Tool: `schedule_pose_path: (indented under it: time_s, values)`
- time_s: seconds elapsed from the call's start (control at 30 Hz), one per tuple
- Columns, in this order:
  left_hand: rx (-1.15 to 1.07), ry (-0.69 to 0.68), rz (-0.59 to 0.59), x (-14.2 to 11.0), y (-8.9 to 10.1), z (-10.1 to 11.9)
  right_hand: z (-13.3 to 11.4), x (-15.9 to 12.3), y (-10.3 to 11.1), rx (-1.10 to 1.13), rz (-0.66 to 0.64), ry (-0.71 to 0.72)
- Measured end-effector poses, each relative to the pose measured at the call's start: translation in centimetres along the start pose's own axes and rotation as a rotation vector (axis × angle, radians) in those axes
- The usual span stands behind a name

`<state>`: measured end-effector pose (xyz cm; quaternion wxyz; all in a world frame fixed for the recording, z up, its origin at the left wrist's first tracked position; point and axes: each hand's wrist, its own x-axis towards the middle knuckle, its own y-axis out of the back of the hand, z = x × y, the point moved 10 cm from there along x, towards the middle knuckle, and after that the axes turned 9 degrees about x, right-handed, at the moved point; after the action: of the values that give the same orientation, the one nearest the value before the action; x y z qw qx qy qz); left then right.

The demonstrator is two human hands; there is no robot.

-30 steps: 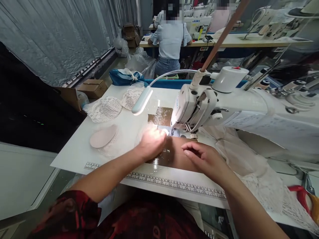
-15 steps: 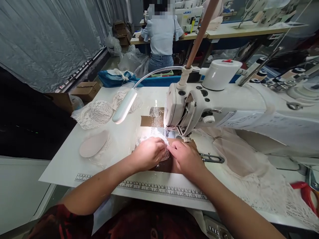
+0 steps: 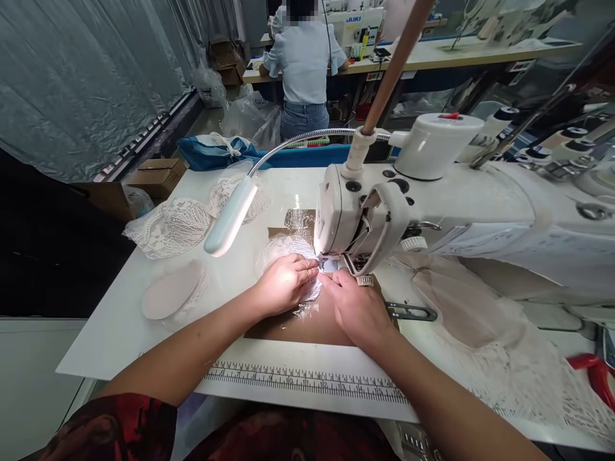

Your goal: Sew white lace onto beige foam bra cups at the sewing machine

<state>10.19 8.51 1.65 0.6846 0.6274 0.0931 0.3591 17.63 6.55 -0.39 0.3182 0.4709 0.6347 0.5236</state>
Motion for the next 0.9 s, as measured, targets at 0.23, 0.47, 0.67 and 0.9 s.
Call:
schedule_pose_path:
  time_s: [0.23, 0.47, 0.67, 0.9]
  values:
    - [-0.025, -0.018, -0.012, -0.2, -0.3, -0.6, 0.0, -0.2, -0.4, -0.027, -0.029, 0.018]
    - [0.04, 0.062, -0.022, 0.1, -1.0, -1.5, 0.0, -0.4, -0.4, -0.024, -0.026, 0.02]
    - [0.134, 0.154, -0.086, -0.3, -1.3, -1.9, 0.1, -0.4, -0.5, 0.0, -0.017, 0.033]
    - [0.079, 0.257, -0.176, -1.5, -0.3, -2.8, 0.3, -0.9, 0.4, 0.147, 0.1, 0.085]
